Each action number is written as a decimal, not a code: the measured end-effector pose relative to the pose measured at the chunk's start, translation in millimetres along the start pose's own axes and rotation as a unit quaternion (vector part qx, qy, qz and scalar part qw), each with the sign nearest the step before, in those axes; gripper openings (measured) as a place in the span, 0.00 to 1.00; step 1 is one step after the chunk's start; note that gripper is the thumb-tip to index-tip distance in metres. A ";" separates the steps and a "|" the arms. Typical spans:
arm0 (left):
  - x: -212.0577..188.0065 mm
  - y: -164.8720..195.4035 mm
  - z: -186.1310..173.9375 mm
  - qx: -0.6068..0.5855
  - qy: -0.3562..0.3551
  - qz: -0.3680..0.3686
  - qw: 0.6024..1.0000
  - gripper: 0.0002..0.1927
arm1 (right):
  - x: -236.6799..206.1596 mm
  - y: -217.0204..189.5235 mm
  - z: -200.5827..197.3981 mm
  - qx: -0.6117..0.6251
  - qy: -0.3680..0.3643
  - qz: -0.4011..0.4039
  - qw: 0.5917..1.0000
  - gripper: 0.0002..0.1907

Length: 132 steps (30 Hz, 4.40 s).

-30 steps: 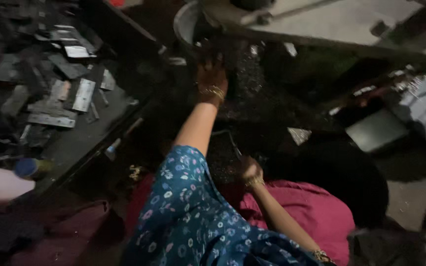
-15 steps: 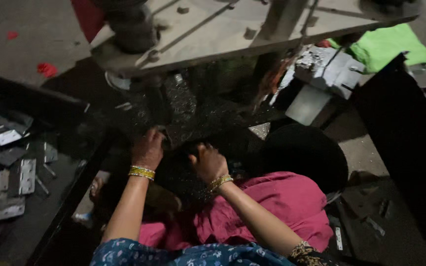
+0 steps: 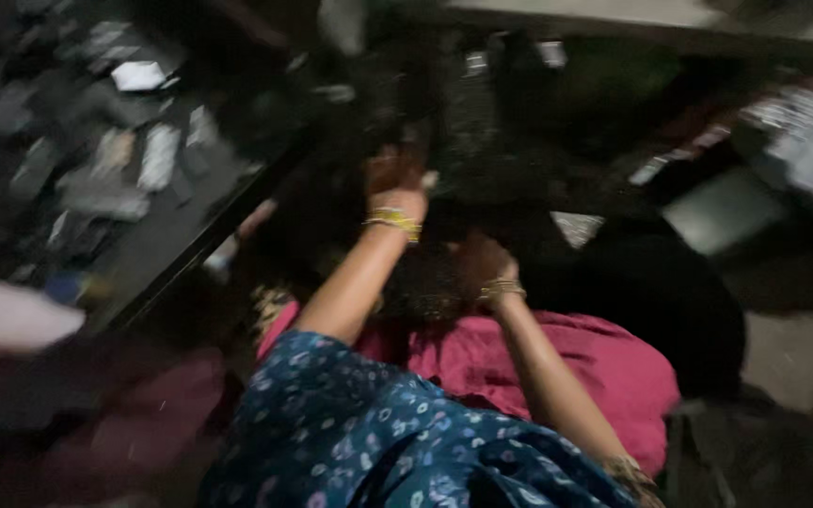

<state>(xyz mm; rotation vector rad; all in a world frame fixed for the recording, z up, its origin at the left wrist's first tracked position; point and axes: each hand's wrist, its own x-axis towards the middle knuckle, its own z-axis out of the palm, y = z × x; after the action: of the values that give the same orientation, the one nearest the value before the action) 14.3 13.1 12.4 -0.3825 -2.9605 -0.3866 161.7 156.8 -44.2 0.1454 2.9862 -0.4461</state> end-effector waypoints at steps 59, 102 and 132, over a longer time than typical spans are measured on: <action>49.3 8.8 -13.7 0.077 0.083 -0.027 0.993 0.14 | 8.8 36.3 28.7 -0.047 -0.008 -0.087 0.995 0.17; -10.7 -199.3 -96.4 0.021 0.330 -0.132 0.934 0.07 | -9.3 50.0 53.0 -0.352 0.330 -0.051 0.874 0.42; -74.1 -155.9 -145.8 0.000 0.345 -0.157 0.925 0.13 | -51.8 -133.2 -112.5 0.245 0.298 -0.269 0.883 0.20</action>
<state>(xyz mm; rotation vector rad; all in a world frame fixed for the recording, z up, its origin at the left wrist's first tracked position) 58.0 -189.0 103.6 0.2066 -2.3126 -0.4419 186.5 59.4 107.4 -0.6413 3.3785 -1.4585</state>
